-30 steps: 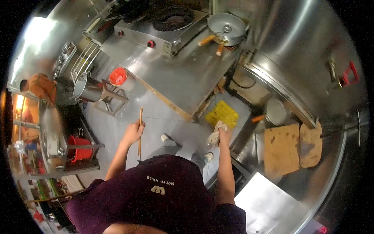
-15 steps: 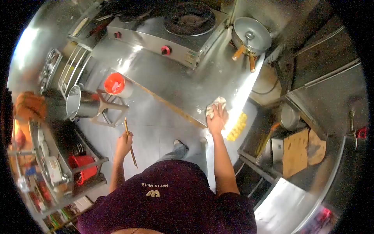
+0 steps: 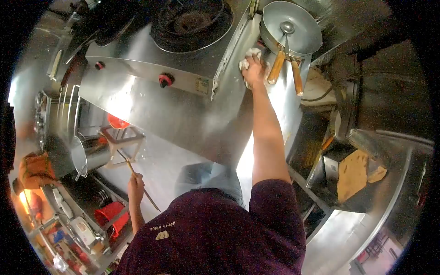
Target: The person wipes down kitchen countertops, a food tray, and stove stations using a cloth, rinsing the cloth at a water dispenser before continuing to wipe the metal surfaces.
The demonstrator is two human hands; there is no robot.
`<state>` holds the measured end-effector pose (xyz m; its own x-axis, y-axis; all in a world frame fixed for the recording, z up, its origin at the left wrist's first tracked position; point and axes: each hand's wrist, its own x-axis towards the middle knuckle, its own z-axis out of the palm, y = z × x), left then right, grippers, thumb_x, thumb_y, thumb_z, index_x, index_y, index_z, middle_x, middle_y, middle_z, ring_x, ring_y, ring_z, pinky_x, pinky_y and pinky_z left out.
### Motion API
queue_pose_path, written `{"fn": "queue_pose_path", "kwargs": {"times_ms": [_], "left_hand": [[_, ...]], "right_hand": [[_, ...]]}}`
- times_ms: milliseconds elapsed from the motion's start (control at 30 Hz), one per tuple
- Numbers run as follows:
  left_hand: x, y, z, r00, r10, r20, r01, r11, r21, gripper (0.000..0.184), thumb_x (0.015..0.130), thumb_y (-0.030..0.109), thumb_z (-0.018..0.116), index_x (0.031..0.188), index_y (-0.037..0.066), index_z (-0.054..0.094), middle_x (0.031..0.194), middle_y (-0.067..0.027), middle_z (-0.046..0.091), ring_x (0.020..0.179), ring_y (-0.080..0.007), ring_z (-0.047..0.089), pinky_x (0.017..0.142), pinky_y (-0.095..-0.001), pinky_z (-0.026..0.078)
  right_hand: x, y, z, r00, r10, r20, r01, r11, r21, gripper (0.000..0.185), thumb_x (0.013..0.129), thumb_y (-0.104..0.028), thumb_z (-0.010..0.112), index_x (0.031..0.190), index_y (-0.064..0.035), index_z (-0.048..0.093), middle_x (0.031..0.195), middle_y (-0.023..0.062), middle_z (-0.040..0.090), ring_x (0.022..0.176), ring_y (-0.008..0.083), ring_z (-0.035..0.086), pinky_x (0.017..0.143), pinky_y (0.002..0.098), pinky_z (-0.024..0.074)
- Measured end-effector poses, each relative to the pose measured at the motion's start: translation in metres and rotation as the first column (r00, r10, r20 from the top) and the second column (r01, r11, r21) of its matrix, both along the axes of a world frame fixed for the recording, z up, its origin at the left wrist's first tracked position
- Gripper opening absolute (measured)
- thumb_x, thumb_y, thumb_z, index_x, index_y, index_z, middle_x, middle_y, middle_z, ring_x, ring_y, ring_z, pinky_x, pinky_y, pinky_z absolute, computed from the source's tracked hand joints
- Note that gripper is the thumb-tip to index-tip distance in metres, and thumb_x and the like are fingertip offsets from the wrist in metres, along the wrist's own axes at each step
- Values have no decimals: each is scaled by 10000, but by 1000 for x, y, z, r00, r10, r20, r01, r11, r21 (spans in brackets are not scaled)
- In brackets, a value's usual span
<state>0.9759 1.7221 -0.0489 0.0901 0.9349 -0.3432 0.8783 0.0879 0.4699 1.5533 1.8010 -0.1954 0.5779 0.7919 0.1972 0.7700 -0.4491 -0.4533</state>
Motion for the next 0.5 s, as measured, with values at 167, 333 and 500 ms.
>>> {"fn": "queue_pose_path", "kwargs": {"times_ms": [167, 333, 500], "left_hand": [[37, 34, 12, 999, -20, -27, 18, 997, -75, 198, 890, 208, 448, 893, 42, 557, 625, -148, 571, 607, -320, 588, 574, -393, 449], [58, 83, -3, 975, -220, -30, 217, 973, -81, 199, 895, 208, 440, 907, 42, 549, 635, -147, 583, 618, -322, 595, 573, -405, 448], [66, 106, 5, 972, -233, -31, 226, 963, -146, 228, 907, 225, 419, 913, 35, 545, 635, -158, 584, 630, -343, 593, 575, -423, 443]], "right_hand": [[-63, -45, -8, 945, 328, 17, -324, 939, -113, 599, 612, -238, 713, 1191, -222, 562, 1349, 36, 441, 1250, 305, 366, 1007, 550, 272], [-129, -102, 15, 920, 386, -61, -391, 913, -118, 593, 630, -213, 683, 1206, -229, 543, 1388, 48, 389, 1291, 307, 320, 1018, 556, 243], [-52, -12, 12, 995, 70, 67, -69, 997, -21, 530, 691, -225, 680, 1198, -160, 538, 1362, 66, 414, 1269, 313, 343, 1008, 533, 275]]}}
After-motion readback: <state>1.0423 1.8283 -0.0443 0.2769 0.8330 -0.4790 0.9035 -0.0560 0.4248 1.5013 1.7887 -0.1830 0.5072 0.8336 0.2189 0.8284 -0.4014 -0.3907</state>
